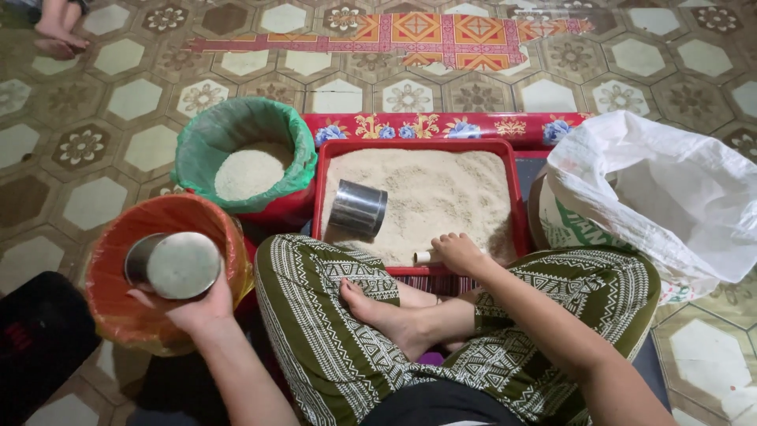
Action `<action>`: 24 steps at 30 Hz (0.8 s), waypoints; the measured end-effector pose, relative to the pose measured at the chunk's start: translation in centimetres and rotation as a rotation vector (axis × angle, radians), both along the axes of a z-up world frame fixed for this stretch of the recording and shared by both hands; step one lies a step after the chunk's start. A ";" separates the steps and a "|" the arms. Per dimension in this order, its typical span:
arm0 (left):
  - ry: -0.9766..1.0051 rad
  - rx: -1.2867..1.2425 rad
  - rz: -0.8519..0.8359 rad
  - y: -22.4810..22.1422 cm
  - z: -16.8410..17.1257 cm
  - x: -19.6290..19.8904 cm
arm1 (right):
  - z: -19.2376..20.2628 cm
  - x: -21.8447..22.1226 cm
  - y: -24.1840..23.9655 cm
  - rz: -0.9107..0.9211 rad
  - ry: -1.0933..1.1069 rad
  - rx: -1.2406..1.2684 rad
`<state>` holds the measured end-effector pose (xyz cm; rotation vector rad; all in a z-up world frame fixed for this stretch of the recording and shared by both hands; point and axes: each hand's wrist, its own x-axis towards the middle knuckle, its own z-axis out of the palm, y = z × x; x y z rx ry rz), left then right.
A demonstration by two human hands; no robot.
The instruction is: Scooping grain from a tray into metal cups and pouring it back out while sitting on the floor.
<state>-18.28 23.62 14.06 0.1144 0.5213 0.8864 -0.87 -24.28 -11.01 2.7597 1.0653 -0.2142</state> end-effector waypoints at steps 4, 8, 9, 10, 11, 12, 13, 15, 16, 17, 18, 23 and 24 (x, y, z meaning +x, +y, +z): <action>-0.074 -0.112 0.028 -4.8 4.7 1.6 | 1.4 -0.3 0.4 0.006 0.017 -0.006; 0.076 0.072 -0.080 -10.4 6.7 4.0 | 5.4 -0.9 1.1 -0.066 0.166 -0.012; 0.184 0.190 -0.195 -11.6 6.7 4.6 | 6.9 -1.1 1.3 -0.076 0.206 -0.014; 0.184 0.190 -0.195 -13.1 5.5 5.4 | 7.4 -0.6 1.0 -0.077 0.205 -0.014; 0.251 0.265 -0.372 -14.7 4.4 6.3 | 7.8 0.0 0.6 -0.133 0.276 0.100; 0.317 0.341 -0.549 -16.2 3.2 7.2 | 8.3 0.6 0.2 -0.190 0.346 0.214; 0.317 0.341 -0.551 -17.9 1.4 8.3 | 9.1 1.0 0.1 -0.191 0.345 0.214; 0.520 1.074 -0.669 -21.4 -2.0 10.7 | 11.0 1.8 -0.1 -0.298 0.309 0.469; 0.517 1.076 -0.671 -22.7 -3.3 11.4 | 12.9 1.3 0.2 -0.301 0.307 0.470; 0.561 1.288 -0.734 -24.2 -4.5 12.3 | 14.8 1.0 0.4 -0.347 0.265 0.600; 0.603 1.501 -0.793 -25.6 -5.8 13.2 | 16.6 0.7 0.7 -0.392 0.220 0.729; 0.424 1.808 -0.970 -27.3 -11.7 14.2 | 15.9 0.0 0.9 -0.305 0.068 0.563; 0.425 1.844 -1.025 -27.1 -12.0 13.9 | 14.7 -0.1 0.9 -0.255 0.035 0.398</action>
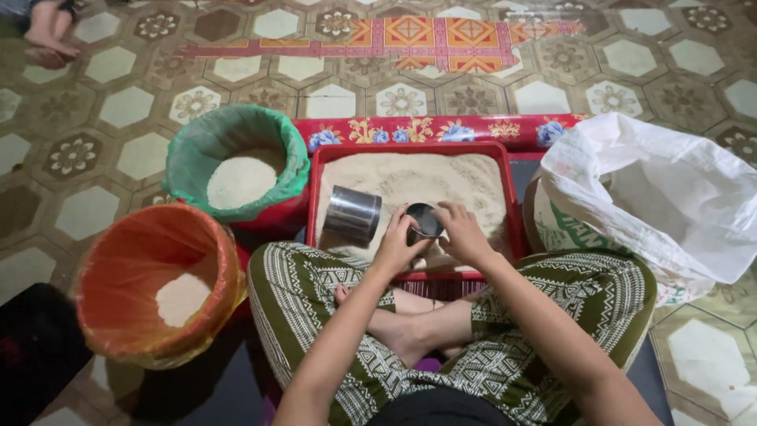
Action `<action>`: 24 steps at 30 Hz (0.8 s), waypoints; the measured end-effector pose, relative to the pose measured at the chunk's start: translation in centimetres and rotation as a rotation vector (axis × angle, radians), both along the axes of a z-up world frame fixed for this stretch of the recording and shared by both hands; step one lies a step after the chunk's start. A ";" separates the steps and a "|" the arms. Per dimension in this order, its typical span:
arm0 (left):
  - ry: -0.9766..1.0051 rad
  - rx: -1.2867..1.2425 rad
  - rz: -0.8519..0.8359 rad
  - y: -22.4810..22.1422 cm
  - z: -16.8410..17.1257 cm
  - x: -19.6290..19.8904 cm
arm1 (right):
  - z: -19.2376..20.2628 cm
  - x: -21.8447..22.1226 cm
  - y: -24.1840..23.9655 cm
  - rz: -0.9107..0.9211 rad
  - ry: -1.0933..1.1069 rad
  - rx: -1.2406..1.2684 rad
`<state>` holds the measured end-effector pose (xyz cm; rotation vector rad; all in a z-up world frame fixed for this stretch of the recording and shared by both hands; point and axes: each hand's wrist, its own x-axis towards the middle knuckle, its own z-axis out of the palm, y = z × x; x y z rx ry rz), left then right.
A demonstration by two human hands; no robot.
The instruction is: Scooping grain from a tray into metal cups and pouring it back out while sitting on the floor.
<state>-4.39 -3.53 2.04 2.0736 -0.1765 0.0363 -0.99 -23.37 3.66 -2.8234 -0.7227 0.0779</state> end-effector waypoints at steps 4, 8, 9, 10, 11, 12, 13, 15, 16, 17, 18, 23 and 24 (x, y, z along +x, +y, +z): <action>-0.083 0.157 -0.004 2.4 1.2 -0.6 | -1.7 -1.3 2.0 0.139 -0.066 -0.125; -0.131 0.347 0.354 5.0 1.8 -0.5 | -6.1 -1.3 1.9 0.166 -0.094 -0.225; 0.016 0.416 0.489 5.7 1.9 -0.5 | -6.4 -1.3 1.7 0.151 -0.098 -0.232; 0.014 0.414 0.486 6.1 1.2 -0.3 | -6.8 -0.9 1.6 0.148 -0.098 -0.234; 0.051 0.434 0.542 6.3 0.5 -0.3 | -7.1 -0.6 1.4 0.156 -0.047 -0.193; 0.087 0.454 0.599 6.6 -0.3 -0.2 | -7.5 -0.3 1.2 0.164 0.005 -0.152; 0.091 0.450 0.598 6.3 0.1 -0.2 | -9.7 0.6 0.7 0.164 0.007 -0.157; 0.189 0.385 0.572 6.0 0.9 -0.3 | -14.2 2.2 -0.2 0.146 0.013 -0.069; 0.193 0.382 0.572 5.9 1.0 -0.2 | -12.2 2.0 0.2 0.147 0.017 -0.072; 0.195 0.414 0.555 5.8 1.0 -0.1 | -10.2 1.7 0.4 0.078 0.061 -0.031; 0.196 0.445 0.538 5.6 1.0 0.0 | -8.3 1.4 0.7 0.009 0.105 0.011; 0.147 0.488 0.552 5.7 0.7 1.7 | -7.2 1.9 0.2 -0.264 0.094 0.257; 0.113 0.497 0.572 5.7 0.3 2.1 | -6.4 1.8 0.3 -0.340 0.087 0.356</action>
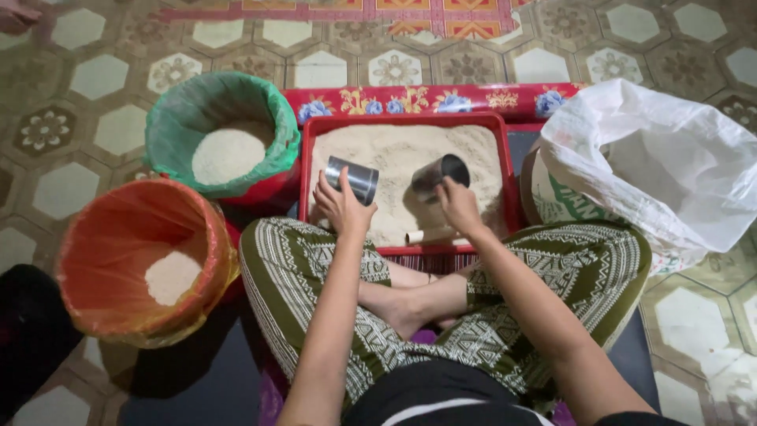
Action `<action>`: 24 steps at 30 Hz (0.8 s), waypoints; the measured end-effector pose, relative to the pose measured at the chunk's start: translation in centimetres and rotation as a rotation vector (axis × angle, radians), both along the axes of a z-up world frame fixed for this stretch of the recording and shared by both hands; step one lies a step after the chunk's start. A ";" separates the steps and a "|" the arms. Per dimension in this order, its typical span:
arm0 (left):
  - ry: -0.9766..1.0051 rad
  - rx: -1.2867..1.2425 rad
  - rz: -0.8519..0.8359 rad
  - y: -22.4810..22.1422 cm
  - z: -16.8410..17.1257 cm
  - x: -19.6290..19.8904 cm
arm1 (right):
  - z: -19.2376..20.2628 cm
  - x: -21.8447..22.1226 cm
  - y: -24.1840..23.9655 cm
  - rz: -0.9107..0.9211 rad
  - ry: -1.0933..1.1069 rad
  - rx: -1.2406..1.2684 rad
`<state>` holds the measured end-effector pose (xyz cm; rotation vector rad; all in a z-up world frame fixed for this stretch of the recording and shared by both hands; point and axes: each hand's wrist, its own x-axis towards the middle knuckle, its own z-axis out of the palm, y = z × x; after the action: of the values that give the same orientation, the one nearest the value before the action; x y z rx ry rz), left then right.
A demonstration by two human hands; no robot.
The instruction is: Scooping grain from a tray into metal cups and pouring it back out while sitting on the floor.
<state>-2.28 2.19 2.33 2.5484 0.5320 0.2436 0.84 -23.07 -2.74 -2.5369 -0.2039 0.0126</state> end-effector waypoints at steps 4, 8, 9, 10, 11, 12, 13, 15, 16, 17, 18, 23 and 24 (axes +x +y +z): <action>-0.002 0.015 -0.024 -0.7 -1.1 -0.7 | -0.1 -0.9 -0.5 -0.073 -0.002 0.015; -0.002 -0.079 -0.049 -1.5 0.8 -0.4 | -1.3 -0.6 0.0 -0.121 0.115 0.112; -0.004 -0.118 -0.053 -1.8 1.4 -0.7 | -1.8 -0.8 0.2 -0.129 0.143 0.137; 0.003 -0.116 -0.058 -1.9 0.5 -1.0 | -1.8 -1.3 0.2 -0.134 0.150 0.139; -0.029 -0.126 -0.080 -2.0 -0.2 -0.7 | -1.6 -1.0 0.2 -0.153 0.182 0.188; -0.062 -0.136 -0.103 -2.1 -0.9 -0.4 | -1.4 -0.8 0.2 -0.171 0.214 0.237; -0.059 -0.134 -0.108 -2.2 -1.1 -0.3 | 0.1 -1.2 0.5 -0.176 0.216 0.241; -0.047 -0.182 -0.107 -2.6 -1.6 -0.2 | 3.1 -1.8 1.0 -0.261 0.401 0.398; -0.043 -0.181 -0.110 -2.5 -1.4 -0.4 | 2.3 -1.8 0.9 -0.265 0.403 0.399; -0.024 -0.272 -0.065 -2.5 -1.1 -0.3 | 1.7 -1.5 0.8 -0.316 0.416 0.548; -0.004 -0.363 -0.019 -2.5 -0.8 -0.3 | 1.1 -1.2 0.8 -0.368 0.428 0.698; -0.015 -0.763 0.271 -1.1 -0.5 -0.3 | 5.0 -1.8 1.4 -0.212 0.140 0.550; -0.077 -0.860 0.366 -0.6 -0.5 -0.5 | 5.4 -2.0 1.2 -0.112 -0.030 0.401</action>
<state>-2.79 1.56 1.81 1.5993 0.8503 0.1835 -1.19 -21.85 2.65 -2.1458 -0.0667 -0.1009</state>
